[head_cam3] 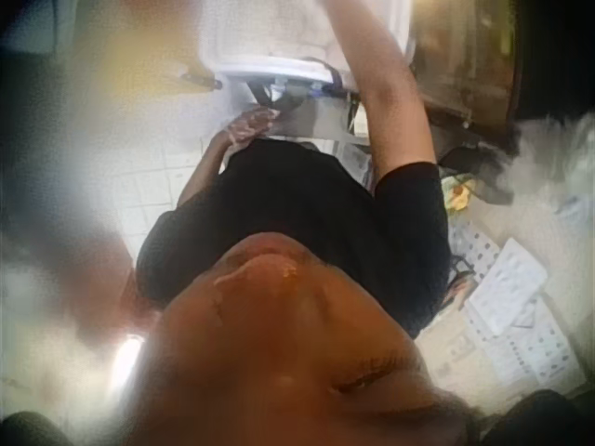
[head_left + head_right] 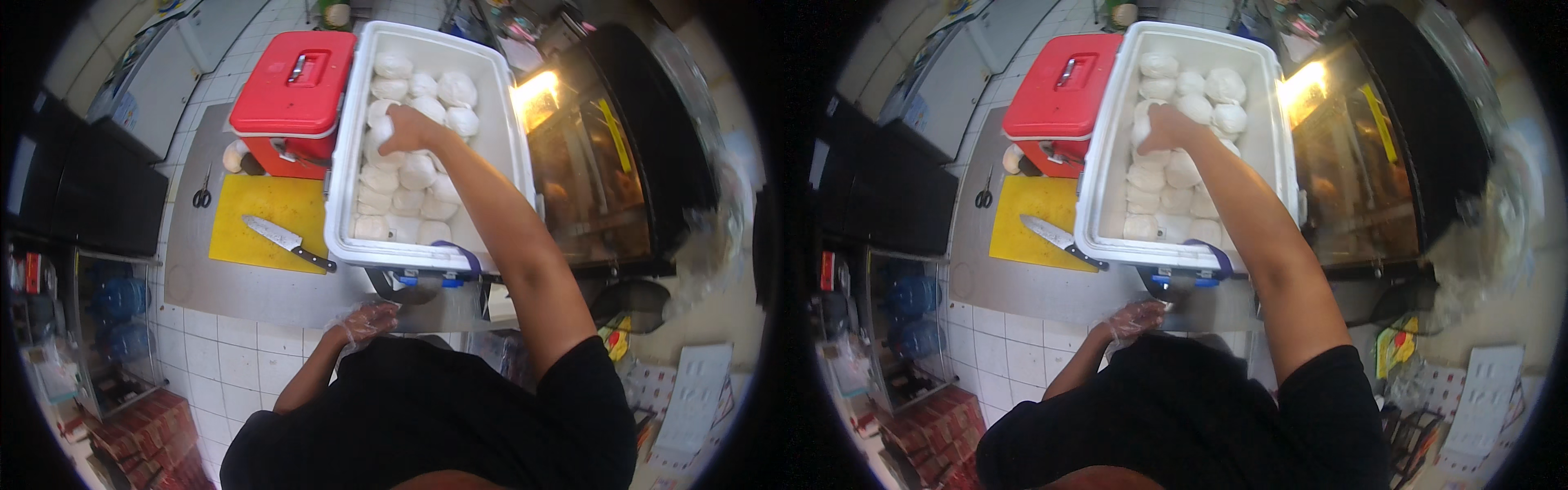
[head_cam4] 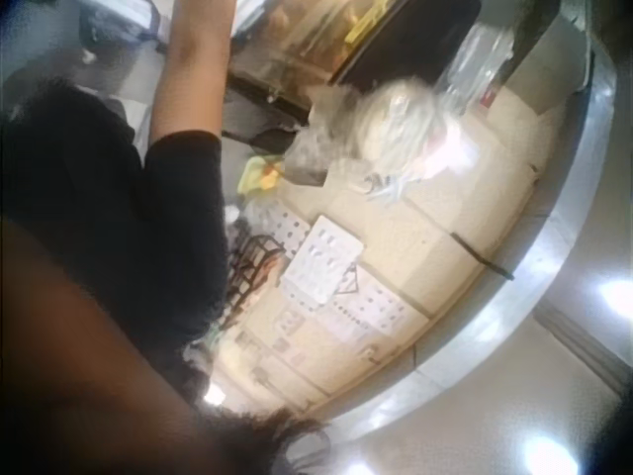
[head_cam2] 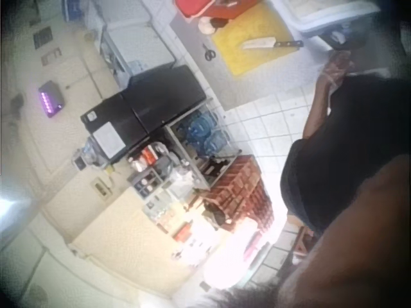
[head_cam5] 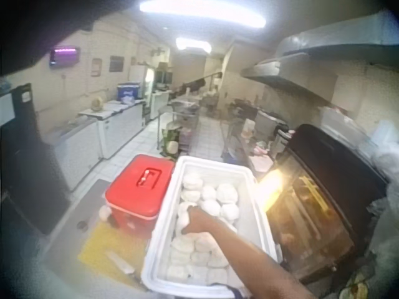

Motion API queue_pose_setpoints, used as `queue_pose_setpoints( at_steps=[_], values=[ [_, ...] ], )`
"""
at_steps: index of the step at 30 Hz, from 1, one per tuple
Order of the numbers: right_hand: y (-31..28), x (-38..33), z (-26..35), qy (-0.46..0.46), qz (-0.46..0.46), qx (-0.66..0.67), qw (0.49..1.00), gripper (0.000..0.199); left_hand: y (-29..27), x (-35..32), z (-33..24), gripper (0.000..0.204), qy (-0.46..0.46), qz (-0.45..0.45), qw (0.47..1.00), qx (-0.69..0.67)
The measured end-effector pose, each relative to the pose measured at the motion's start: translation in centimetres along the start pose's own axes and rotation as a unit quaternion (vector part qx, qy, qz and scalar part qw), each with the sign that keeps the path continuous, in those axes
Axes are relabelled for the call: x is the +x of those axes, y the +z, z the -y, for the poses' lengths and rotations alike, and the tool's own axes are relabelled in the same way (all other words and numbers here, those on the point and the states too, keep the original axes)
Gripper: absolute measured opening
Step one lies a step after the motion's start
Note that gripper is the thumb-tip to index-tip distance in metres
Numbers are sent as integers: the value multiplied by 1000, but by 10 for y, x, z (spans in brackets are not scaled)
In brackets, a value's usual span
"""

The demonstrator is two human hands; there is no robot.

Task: The person assembles food boxes by scooping scrambled eggs into containers, placing buns and fried chicken pieces inside, and adding seaweed packets. They retrieve buns from a cooler and chicken from a heated display, then arrange the completed boxes on the counter.

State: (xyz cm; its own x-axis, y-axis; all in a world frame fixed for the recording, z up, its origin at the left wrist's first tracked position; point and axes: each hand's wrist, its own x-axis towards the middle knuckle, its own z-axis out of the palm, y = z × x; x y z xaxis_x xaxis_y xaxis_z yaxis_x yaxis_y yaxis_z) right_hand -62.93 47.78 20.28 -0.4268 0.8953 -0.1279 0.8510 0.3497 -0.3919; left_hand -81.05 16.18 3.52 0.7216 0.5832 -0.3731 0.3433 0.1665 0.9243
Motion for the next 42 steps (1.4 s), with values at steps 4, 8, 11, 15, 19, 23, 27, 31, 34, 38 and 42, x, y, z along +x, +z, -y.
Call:
queue_pose_setpoints(
  at_steps=[4,8,11,15,19,23,27,31,34,38,42],
  values=[
    [-57,-89,65,-96,-150,196,964,67,13,21,-19,53,-44,48,998,-21],
    [-68,-252,123,-244,-103,275,924,66,31,55,-1,56,92,96,986,100],
    [-37,-347,65,-253,76,357,896,65,64,95,1,61,129,118,978,110],
    [51,-432,-67,189,-2,438,879,63,113,134,-15,61,-43,73,996,-40],
    [125,-448,-143,387,-90,242,885,64,158,176,-35,59,-92,-22,992,-86],
    [226,-413,-180,267,-192,41,944,63,203,187,-38,55,-73,-171,975,-118],
    [199,-399,-171,241,-157,188,939,60,212,202,-9,49,-20,-296,952,-71],
    [210,-433,-198,205,-212,289,911,50,226,190,-53,48,-91,-276,943,-160],
    [214,-436,-199,190,-241,346,887,43,224,197,-33,49,-54,-314,947,-49],
    [192,-453,-179,239,-219,148,934,27,217,183,-52,56,-82,-281,919,266],
    [181,-472,-167,173,-271,241,916,27,253,145,-257,41,-108,-167,876,439]
  ],
)
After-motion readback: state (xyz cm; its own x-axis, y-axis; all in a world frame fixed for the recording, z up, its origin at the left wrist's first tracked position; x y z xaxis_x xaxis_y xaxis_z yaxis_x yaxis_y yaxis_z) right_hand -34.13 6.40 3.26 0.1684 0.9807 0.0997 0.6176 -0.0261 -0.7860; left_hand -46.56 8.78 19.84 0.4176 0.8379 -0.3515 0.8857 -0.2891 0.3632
